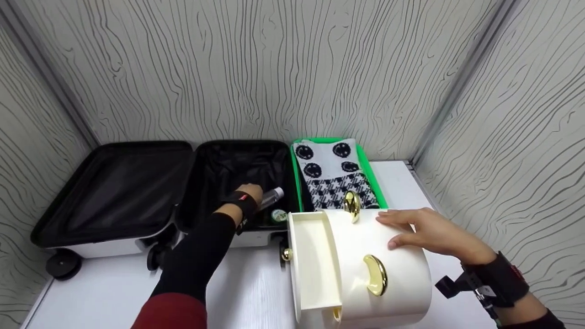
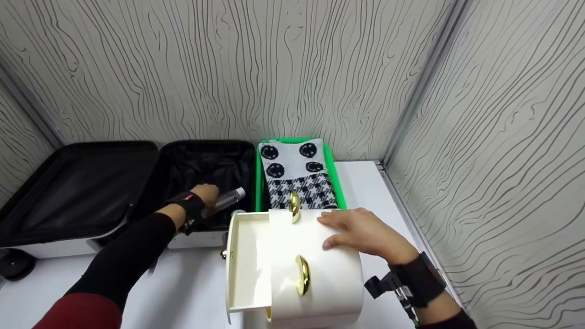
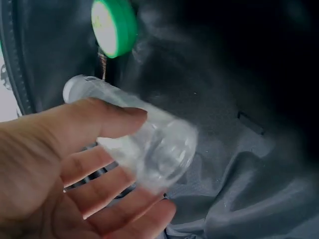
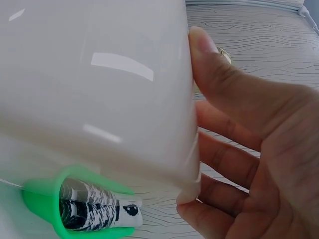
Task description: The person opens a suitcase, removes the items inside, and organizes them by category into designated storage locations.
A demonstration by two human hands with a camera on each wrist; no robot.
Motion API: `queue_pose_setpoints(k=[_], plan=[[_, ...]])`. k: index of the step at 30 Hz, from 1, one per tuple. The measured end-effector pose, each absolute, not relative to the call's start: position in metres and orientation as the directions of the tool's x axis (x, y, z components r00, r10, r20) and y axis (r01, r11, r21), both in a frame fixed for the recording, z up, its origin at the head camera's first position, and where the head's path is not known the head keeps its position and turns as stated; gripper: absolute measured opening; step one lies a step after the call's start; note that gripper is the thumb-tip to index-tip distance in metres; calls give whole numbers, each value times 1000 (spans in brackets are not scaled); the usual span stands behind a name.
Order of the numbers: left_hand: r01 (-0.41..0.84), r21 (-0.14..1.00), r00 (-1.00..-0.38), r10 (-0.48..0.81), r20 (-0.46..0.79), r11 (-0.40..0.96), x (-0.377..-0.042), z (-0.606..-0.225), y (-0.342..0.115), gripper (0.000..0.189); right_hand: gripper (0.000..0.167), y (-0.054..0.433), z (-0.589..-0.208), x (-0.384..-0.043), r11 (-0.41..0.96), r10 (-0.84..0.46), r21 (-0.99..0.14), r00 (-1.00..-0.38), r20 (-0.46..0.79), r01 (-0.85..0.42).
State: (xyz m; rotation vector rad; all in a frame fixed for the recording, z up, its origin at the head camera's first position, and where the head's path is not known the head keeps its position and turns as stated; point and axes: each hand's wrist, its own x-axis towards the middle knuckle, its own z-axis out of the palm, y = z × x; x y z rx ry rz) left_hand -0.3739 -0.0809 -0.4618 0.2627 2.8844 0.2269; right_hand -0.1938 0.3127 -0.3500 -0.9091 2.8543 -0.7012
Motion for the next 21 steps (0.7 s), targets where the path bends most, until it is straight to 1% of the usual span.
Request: queue_pose_setpoints(k=[2, 3, 4, 5, 6, 9, 10, 15, 21], plan=[[140, 179, -950, 183, -253, 974, -378, -465, -79, 22, 57, 312, -350, -194, 721, -562, -444, -824, 75, -532], [161, 195, -951, 205, -232, 967, -390, -479, -83, 25, 57, 312, -349, -194, 721, -561, -446, -824, 73, -530], [163, 190, -947, 207, -245, 968, -392, -480, -83, 29, 57, 312, -349, -194, 720, -561, -450, -825, 71, -529], [182, 161, -937, 221, -272, 970, -393, -481, -83, 29, 57, 312, -349, -194, 718, -562, -454, -824, 70, -528], [192, 139, -925, 227, -305, 971, -393, -481, -83, 23, 57, 312, -349, -194, 716, -562, -459, -824, 69, -526], [199, 142, -929, 233, -288, 970, -391, -479, -81, 24, 57, 311, -348, -194, 713, -561, -466, -825, 68, -524], [189, 122, -926, 218, -309, 974, -381, -465, -76, 20, 57, 311, -348, -194, 714, -560, -467, -826, 66, -522], [253, 106, -941, 270, -205, 962, -373, -465, -75, 25, 57, 311, -348, -193, 723, -556, -455, -829, 63, -519], [320, 102, -929, 333, -164, 942, -363, -461, -76, 24, 58, 311, -349, -193, 727, -557, -443, -828, 67, -525]])
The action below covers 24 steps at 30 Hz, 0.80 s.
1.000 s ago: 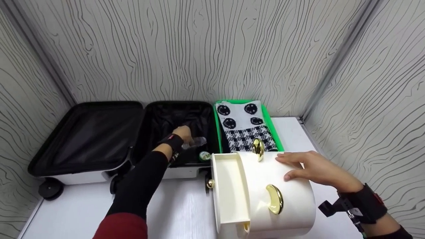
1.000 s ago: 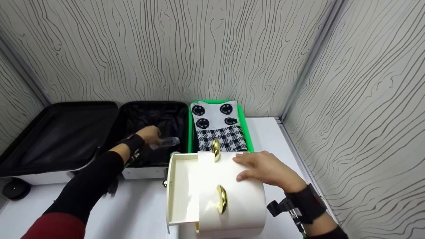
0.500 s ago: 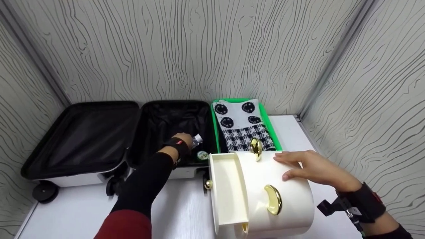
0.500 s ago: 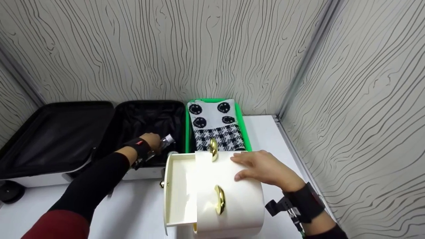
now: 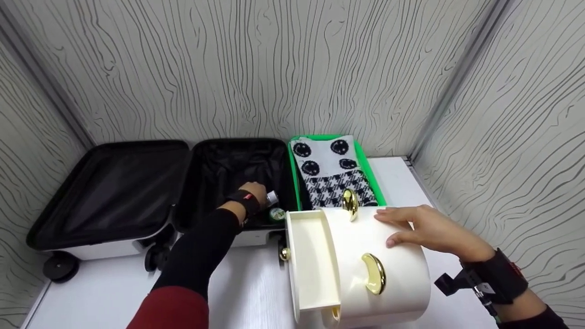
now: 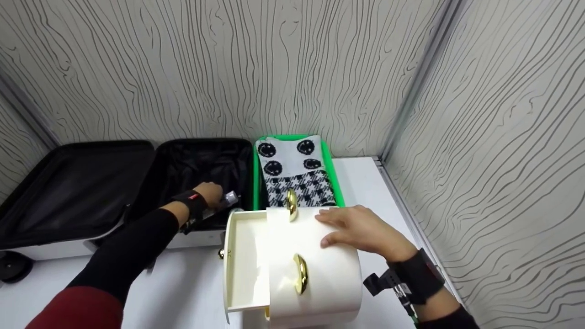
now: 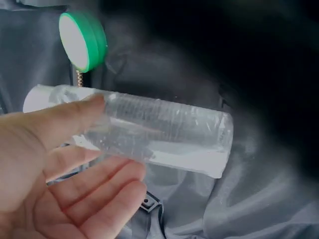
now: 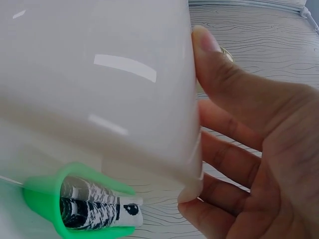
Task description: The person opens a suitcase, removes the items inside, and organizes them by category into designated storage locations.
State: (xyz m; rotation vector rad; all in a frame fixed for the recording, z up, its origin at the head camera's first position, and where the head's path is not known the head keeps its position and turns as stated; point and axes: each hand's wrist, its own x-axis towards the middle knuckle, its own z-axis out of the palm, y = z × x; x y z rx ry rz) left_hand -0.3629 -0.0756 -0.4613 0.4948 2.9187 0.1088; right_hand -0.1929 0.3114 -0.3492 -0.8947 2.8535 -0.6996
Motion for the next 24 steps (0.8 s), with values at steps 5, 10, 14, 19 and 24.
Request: queue_pose_setpoints(k=[5, 10, 14, 19, 24], plan=[[329, 128, -923, 347, -168, 936, -357, -446, -79, 23, 58, 311, -351, -193, 727, -557, -443, -828, 66, -524], [346, 101, -916, 359, -180, 933, -364, -426, -85, 20, 58, 312, -350, -194, 730, -556, -436, -828, 70, -527], [351, 146, -918, 371, -139, 925, -369, -416, -95, 19, 58, 312, -349, -195, 730, -556, -444, -830, 57, -520], [341, 339, -927, 373, -33, 877, -357, -395, -110, 23, 58, 313, -350, -195, 725, -566, -440, -823, 58, -530], [359, 475, -925, 374, 67, 803, -331, -369, -113, 31, 55, 313, -351, -195, 717, -573, -433, -815, 81, -547]])
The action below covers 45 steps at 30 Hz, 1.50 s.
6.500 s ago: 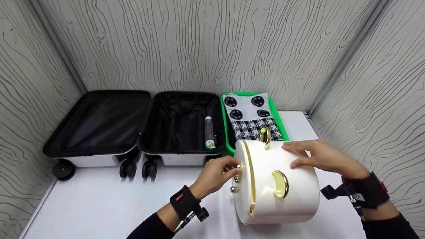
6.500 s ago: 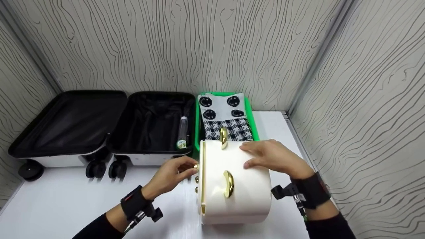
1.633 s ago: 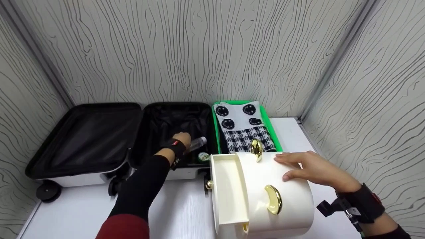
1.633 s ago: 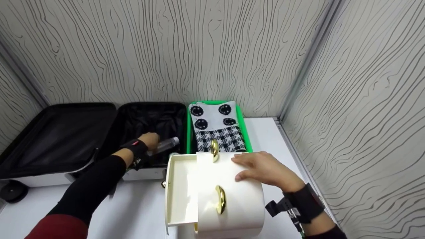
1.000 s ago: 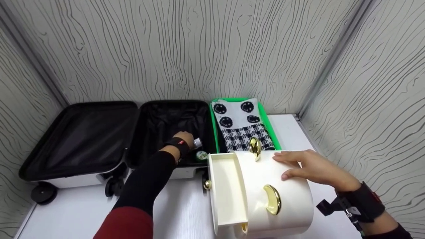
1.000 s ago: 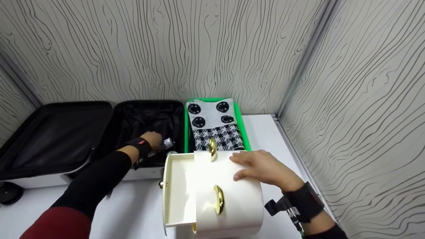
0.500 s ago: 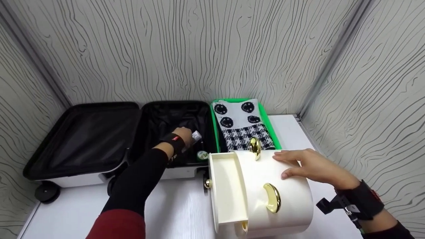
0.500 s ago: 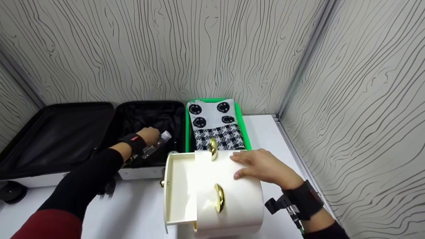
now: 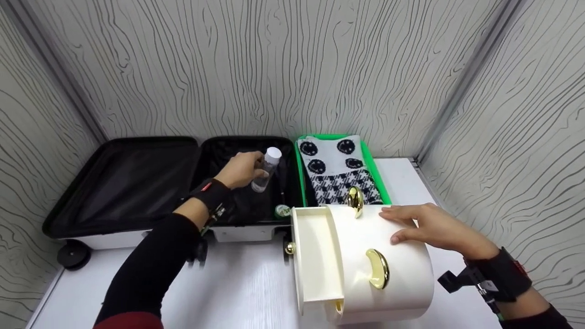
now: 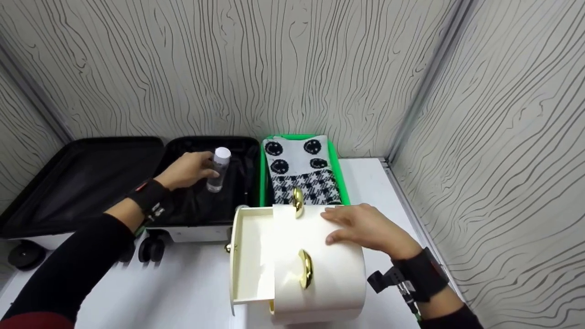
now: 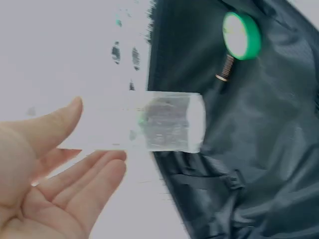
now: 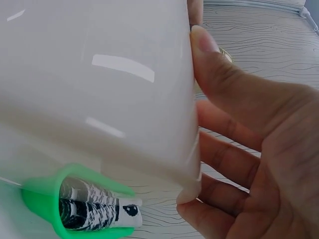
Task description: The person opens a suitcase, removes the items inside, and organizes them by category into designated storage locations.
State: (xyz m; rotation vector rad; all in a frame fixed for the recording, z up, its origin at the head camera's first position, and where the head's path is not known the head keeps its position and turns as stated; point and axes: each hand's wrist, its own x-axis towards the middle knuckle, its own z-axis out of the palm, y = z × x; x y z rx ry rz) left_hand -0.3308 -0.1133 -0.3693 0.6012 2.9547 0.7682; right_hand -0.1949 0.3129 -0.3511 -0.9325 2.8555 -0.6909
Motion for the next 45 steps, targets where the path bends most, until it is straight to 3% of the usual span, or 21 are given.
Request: queue_pose_setpoints(k=[4, 7, 13, 17, 21, 27, 37, 41, 45], plan=[[431, 485, -900, 401, 171, 760, -308, -355, -107, 39, 55, 314, -352, -194, 716, -573, -434, -816, 82, -546], [559, 400, -829, 475, 297, 726, -289, -348, -104, 42, 55, 313, -353, -195, 720, -572, -431, -817, 75, -544], [803, 1, -519, 698, 493, 596, -254, -338, -97, 40, 56, 312, -350, -196, 725, -571, -433, -819, 59, -536], [828, -249, -361, 818, 449, 502, -237, -335, -88, 32, 57, 312, -348, -195, 731, -567, -426, -822, 56, -533], [777, -475, -258, 897, 358, 413, -223, -332, -78, 32, 57, 311, -347, -196, 735, -560, -427, -827, 56, -527], [709, -655, -157, 963, 218, 263, -207, -327, -62, 28, 58, 310, -344, -197, 753, -540, -421, -841, 45, -506], [720, -693, -40, 999, -3, 26, -195, -333, -18, 14, 57, 312, -345, -196, 746, -534, -447, -844, 42, -494], [709, -702, -29, 990, -134, -74, -193, -340, -4, 17, 57, 312, -346, -194, 749, -529, -453, -848, 28, -483], [750, -654, -80, 968, -240, -100, -191, -343, 7, 18, 56, 312, -346, -193, 745, -541, -445, -840, 31, -496]])
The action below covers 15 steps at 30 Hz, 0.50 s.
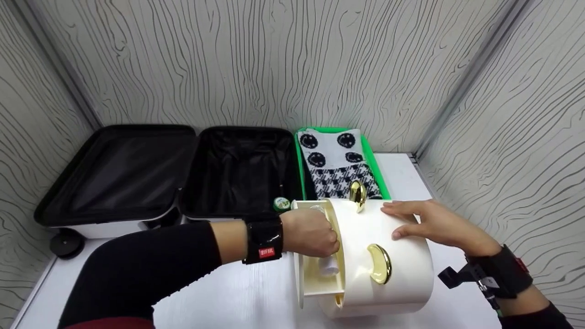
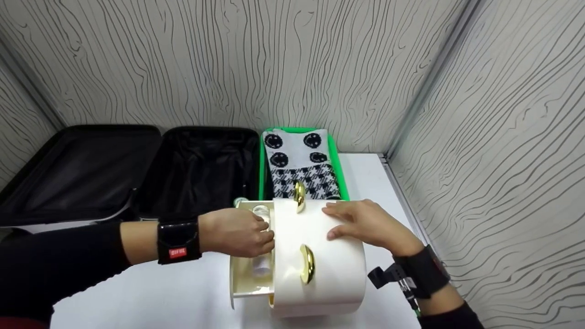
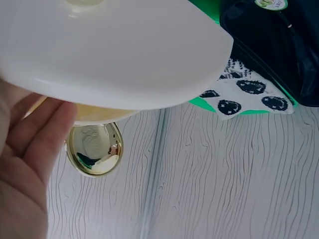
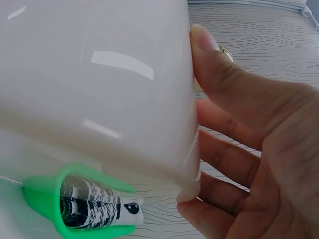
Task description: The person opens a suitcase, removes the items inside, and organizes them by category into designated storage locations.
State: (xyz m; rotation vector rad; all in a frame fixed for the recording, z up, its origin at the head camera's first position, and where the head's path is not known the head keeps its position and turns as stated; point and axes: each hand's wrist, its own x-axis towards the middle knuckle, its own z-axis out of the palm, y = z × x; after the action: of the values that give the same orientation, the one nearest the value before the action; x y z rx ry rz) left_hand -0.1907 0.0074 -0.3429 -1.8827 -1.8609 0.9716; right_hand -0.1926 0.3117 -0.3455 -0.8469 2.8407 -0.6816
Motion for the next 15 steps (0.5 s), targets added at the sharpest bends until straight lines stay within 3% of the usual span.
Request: queue_pose_setpoints(k=[9, 15], plan=[[764, -643, -182, 937, -300, -57, -185, -350, 22, 18, 57, 309, -345, -194, 764, -537, -395, -842, 49, -511], [804, -594, -166, 968, -188, 23, -188, -346, 13, 17, 56, 312, -346, -194, 748, -550, -411, -833, 58, -522]])
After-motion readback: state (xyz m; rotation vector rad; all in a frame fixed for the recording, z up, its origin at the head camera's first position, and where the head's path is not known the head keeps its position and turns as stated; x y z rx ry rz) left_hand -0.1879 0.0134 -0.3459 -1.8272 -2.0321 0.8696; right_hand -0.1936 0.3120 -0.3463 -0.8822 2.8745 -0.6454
